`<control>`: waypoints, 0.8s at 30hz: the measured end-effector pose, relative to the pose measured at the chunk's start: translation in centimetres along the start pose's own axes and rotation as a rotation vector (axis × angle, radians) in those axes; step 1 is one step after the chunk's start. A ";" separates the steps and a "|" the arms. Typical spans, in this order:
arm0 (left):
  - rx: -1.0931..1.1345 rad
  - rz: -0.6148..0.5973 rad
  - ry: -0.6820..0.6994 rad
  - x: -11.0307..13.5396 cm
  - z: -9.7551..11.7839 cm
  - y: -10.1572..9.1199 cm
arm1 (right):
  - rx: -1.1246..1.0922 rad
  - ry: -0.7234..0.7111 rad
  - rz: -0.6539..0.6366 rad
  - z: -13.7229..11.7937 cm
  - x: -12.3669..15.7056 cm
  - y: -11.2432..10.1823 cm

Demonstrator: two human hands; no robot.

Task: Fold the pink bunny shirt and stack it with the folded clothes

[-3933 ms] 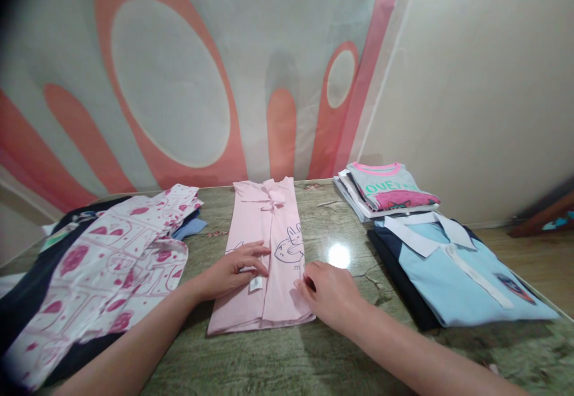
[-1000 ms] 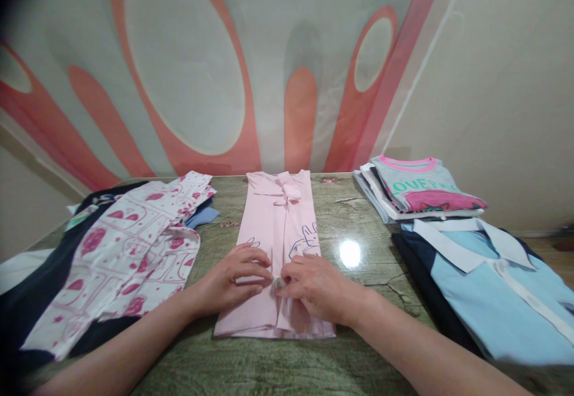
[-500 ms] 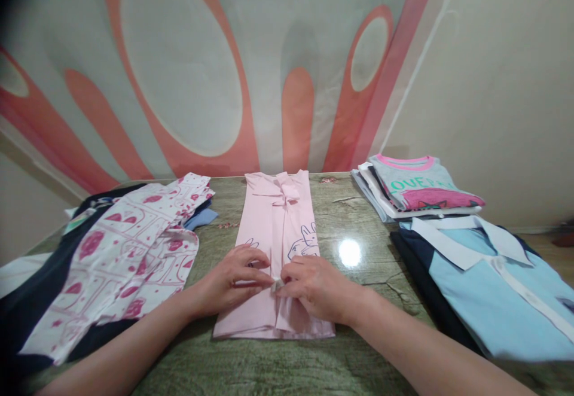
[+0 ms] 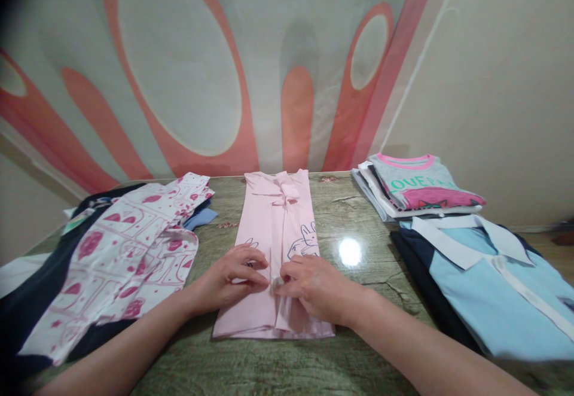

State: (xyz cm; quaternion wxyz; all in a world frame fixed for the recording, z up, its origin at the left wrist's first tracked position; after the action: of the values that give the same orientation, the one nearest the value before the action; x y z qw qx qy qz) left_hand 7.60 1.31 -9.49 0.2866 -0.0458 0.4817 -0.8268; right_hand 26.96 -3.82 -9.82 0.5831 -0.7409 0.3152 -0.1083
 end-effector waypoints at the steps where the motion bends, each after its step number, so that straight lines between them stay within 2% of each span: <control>1: 0.014 0.001 -0.005 0.0 0.0 -0.1 | 0.002 0.004 -0.007 0.0 0.0 0.0; 10: -0.037 -0.030 -0.038 0.0 0.8 -0.2 | -0.014 0.038 -0.062 -0.2 -0.1 -0.5; 16: -0.094 -0.123 -0.053 0.1 1.6 -0.1 | -0.036 0.051 -0.066 -0.3 0.0 -0.1; 22: -0.167 -0.062 -0.204 0.6 0.3 0.6 | -0.013 0.023 -0.081 -1.4 -0.4 0.4; 24: -0.181 -0.092 -0.212 0.8 -0.1 0.8 | -0.010 0.021 -0.085 -1.6 -0.5 0.4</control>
State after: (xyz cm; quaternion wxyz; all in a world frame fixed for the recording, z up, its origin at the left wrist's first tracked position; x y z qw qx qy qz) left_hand 7.22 0.68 -10.34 0.2925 -0.1804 0.5188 -0.7828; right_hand 25.58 -4.85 -9.62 0.5708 -0.7554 0.2899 -0.1394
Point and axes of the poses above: each hand's wrist, its own x-axis away from the middle knuckle, its own y-axis out of the palm, z = x × y, the point moved 4 cm from there along -x, towards the middle knuckle, and after that the axes turned 3 degrees about -x, right-handed, at the moved point
